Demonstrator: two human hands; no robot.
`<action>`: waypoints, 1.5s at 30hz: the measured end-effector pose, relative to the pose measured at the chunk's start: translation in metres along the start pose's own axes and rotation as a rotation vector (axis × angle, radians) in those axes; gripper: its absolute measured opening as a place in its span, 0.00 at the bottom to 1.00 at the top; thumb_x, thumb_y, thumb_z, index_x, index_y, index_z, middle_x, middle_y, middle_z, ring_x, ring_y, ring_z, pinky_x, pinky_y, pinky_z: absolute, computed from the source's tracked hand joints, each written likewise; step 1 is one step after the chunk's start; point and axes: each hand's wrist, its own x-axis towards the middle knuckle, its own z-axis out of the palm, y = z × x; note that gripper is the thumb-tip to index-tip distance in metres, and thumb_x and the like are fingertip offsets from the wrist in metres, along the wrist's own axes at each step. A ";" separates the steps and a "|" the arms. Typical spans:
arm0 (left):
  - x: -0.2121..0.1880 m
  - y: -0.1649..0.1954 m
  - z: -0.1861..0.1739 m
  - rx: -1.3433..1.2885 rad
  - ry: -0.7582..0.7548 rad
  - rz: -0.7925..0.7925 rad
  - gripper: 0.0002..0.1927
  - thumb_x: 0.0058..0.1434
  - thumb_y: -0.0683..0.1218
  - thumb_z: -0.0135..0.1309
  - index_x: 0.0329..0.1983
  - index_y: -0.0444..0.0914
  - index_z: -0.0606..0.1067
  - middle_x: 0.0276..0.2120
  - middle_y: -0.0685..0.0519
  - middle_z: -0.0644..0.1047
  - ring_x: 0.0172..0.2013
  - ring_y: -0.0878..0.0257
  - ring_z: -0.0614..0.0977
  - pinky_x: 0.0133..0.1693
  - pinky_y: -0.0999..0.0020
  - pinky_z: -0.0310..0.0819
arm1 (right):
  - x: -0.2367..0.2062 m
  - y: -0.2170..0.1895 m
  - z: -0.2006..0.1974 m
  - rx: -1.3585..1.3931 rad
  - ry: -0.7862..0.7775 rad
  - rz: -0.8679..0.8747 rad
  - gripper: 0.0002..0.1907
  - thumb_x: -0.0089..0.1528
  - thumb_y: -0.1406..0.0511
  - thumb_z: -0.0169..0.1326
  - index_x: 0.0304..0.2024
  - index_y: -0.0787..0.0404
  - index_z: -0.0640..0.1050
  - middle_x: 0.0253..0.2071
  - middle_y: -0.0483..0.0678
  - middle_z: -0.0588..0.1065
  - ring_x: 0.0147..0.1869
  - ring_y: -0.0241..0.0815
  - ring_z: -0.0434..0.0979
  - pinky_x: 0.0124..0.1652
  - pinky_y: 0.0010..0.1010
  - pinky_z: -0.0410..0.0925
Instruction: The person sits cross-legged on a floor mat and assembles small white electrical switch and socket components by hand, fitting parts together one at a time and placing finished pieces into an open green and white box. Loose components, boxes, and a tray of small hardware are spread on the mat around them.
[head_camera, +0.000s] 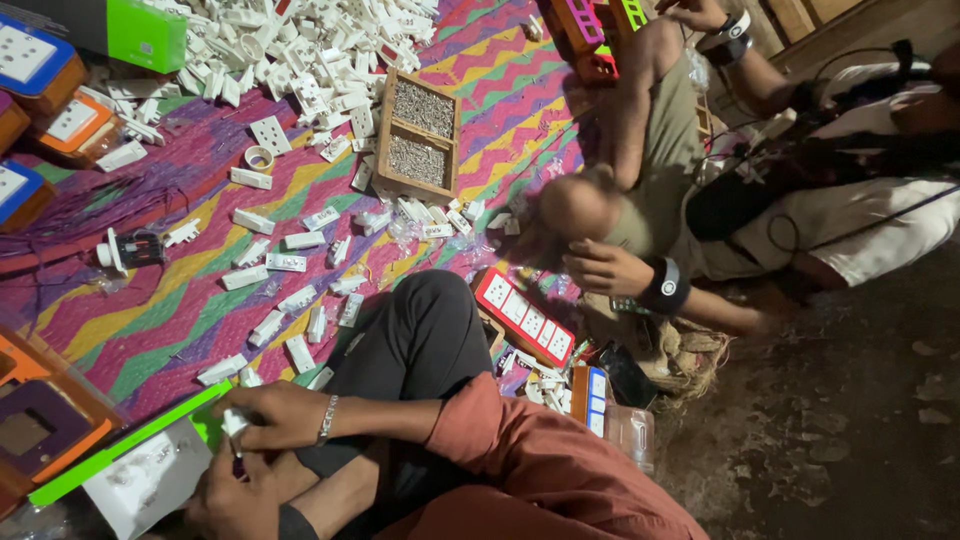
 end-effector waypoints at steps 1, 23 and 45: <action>0.002 0.000 -0.001 -0.007 0.003 -0.011 0.09 0.69 0.45 0.64 0.47 0.35 0.83 0.29 0.43 0.79 0.29 0.52 0.82 0.34 0.60 0.76 | 0.000 0.000 0.000 0.041 -0.012 0.086 0.26 0.60 0.63 0.58 0.61 0.61 0.73 0.39 0.55 0.79 0.43 0.47 0.83 0.42 0.35 0.74; 0.000 -0.008 0.004 0.064 0.006 0.089 0.13 0.64 0.44 0.65 0.50 0.35 0.83 0.33 0.42 0.80 0.33 0.47 0.83 0.38 0.57 0.78 | 0.002 0.002 0.001 0.028 0.045 -0.027 0.20 0.62 0.69 0.54 0.57 0.61 0.75 0.42 0.52 0.79 0.44 0.44 0.82 0.44 0.34 0.74; 0.018 0.003 -0.013 -0.228 -0.088 -0.158 0.15 0.66 0.42 0.63 0.54 0.33 0.81 0.36 0.41 0.82 0.36 0.57 0.85 0.45 0.63 0.79 | 0.002 -0.002 -0.017 -0.003 0.067 0.038 0.26 0.63 0.60 0.59 0.61 0.62 0.74 0.45 0.57 0.81 0.46 0.50 0.85 0.46 0.36 0.76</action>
